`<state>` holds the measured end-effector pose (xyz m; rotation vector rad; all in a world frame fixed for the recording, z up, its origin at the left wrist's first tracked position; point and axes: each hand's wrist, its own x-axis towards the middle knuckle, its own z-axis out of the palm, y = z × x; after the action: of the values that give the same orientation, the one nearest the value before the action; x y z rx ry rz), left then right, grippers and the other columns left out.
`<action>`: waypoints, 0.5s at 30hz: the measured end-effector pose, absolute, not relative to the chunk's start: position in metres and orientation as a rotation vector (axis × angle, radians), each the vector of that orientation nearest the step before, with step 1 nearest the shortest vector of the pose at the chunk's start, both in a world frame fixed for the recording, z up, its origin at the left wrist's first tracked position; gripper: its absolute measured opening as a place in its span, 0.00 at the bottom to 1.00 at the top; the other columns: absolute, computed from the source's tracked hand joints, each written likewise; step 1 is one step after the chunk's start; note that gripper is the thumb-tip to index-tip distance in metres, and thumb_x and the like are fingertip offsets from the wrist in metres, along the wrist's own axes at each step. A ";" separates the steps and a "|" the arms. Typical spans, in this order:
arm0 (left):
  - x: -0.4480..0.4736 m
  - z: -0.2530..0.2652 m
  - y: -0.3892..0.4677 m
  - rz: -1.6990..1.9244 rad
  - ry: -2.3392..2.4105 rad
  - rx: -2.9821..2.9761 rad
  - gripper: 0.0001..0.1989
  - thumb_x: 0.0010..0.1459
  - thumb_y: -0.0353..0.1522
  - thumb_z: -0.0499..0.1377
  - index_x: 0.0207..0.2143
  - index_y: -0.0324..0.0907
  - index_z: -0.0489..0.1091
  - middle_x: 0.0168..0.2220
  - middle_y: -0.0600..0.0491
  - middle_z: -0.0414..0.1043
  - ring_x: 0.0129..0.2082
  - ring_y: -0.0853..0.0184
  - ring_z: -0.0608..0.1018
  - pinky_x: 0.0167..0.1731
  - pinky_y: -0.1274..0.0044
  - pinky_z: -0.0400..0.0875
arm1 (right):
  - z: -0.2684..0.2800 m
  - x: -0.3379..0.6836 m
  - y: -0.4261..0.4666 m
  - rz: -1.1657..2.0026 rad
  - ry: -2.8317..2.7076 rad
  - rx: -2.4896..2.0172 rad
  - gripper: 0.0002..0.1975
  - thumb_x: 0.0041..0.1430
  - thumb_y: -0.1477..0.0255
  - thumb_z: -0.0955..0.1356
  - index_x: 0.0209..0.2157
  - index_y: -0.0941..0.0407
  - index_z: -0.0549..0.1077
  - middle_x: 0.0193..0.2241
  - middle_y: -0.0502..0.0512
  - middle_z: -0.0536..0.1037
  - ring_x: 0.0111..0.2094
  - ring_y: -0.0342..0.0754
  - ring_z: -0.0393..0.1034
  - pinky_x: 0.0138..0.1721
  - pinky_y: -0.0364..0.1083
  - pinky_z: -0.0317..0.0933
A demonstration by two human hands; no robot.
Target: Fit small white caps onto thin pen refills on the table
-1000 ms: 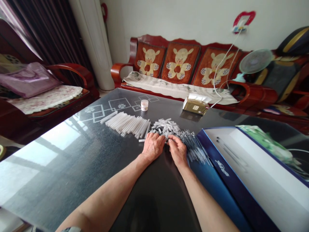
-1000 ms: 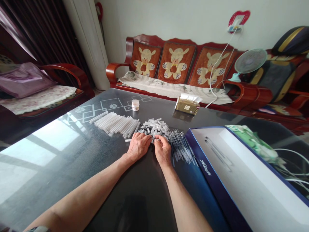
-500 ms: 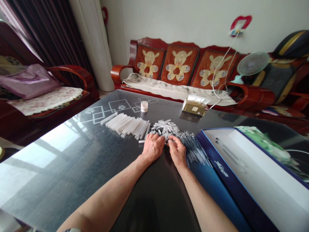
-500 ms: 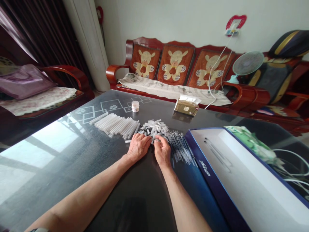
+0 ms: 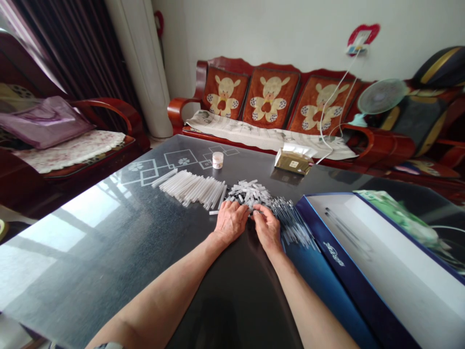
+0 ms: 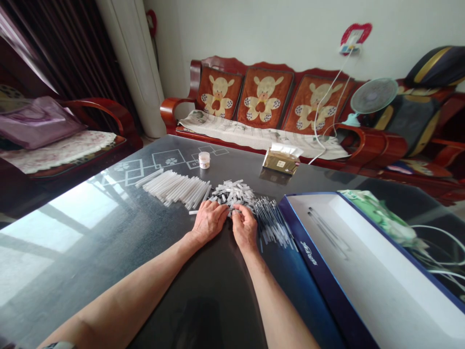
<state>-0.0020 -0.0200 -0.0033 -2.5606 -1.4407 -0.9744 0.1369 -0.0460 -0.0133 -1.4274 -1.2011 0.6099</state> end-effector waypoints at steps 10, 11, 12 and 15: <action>-0.002 -0.003 -0.020 -0.964 -1.438 -2.562 0.16 0.67 0.38 0.48 0.40 0.45 0.74 0.31 0.50 0.70 0.34 0.63 0.70 0.41 0.70 0.61 | -0.015 0.136 -0.044 0.607 -1.179 -1.442 0.21 0.55 0.54 0.66 0.37 0.57 0.77 0.30 0.57 0.80 0.33 0.51 0.74 0.33 0.46 0.66; -0.002 -0.004 -0.020 -0.971 -1.439 -2.561 0.16 0.67 0.38 0.48 0.40 0.45 0.74 0.31 0.50 0.70 0.34 0.63 0.70 0.41 0.70 0.61 | -0.015 0.136 -0.044 0.603 -1.193 -1.434 0.20 0.55 0.55 0.66 0.37 0.57 0.77 0.31 0.57 0.80 0.33 0.51 0.74 0.33 0.46 0.67; -0.002 -0.004 -0.020 -0.977 -1.440 -2.561 0.16 0.67 0.38 0.48 0.40 0.45 0.74 0.30 0.50 0.70 0.34 0.63 0.69 0.41 0.70 0.61 | -0.015 0.137 -0.045 0.601 -1.201 -1.429 0.19 0.54 0.56 0.66 0.38 0.56 0.77 0.31 0.57 0.80 0.33 0.51 0.74 0.34 0.47 0.67; -0.001 -0.004 -0.020 -0.985 -1.437 -2.557 0.16 0.67 0.38 0.48 0.40 0.45 0.74 0.30 0.50 0.70 0.34 0.63 0.69 0.41 0.70 0.61 | -0.012 0.137 -0.047 0.590 -1.198 -1.424 0.20 0.54 0.58 0.67 0.42 0.56 0.76 0.32 0.56 0.80 0.30 0.49 0.73 0.33 0.47 0.67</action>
<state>-0.0014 -0.0201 -0.0037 -2.5574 -1.4374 -0.9852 0.1365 -0.0466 -0.0119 -1.4245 -1.1976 0.5905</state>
